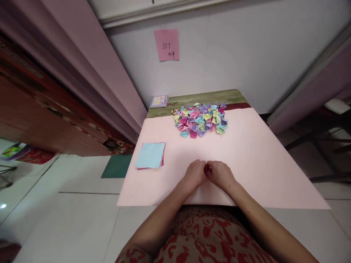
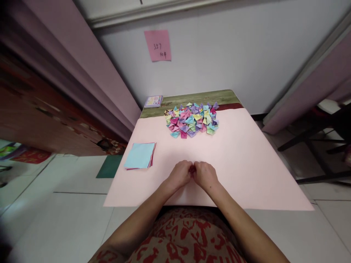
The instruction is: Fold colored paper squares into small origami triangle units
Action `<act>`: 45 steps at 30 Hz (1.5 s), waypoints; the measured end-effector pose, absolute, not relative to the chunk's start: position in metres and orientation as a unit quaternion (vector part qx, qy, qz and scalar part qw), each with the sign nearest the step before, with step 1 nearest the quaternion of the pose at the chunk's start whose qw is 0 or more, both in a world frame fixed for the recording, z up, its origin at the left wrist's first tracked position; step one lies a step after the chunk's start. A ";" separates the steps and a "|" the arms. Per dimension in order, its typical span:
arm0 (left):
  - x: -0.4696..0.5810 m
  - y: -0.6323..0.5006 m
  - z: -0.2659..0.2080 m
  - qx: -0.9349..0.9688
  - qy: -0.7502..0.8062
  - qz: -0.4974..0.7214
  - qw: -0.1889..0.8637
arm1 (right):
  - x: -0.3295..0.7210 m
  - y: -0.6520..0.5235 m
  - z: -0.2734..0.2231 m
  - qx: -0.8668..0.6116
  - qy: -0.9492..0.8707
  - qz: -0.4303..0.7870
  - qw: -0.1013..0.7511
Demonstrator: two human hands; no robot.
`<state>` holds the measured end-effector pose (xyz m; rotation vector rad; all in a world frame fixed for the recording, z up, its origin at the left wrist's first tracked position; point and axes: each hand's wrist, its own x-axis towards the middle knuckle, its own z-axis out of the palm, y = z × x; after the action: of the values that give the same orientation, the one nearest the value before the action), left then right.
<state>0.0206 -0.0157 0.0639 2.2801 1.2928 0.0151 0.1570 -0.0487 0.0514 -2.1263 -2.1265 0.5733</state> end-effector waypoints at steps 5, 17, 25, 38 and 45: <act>0.023 -0.018 0.068 0.841 0.486 -0.021 0.237 | 0.166 -0.047 0.047 -0.700 -0.660 0.246 0.118; 0.025 -0.025 0.059 0.843 0.497 -0.026 0.204 | 0.185 -0.057 0.038 -0.623 -0.640 0.367 0.262; 0.030 -0.027 0.058 0.823 0.530 -0.007 0.205 | 0.193 -0.060 0.036 -0.570 -0.643 0.400 0.318; 0.019 -0.024 0.049 0.804 0.518 0.082 0.279 | 0.262 -0.057 -0.001 -0.700 -0.545 0.208 0.412; 0.040 -0.031 0.057 0.826 0.522 0.084 0.193 | 0.260 -0.061 -0.002 -0.678 -0.552 0.212 0.437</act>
<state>0.0403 -0.0311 0.0566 2.3186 1.4655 0.2365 0.2601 -0.0606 -0.0017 -1.6867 -1.3720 0.5281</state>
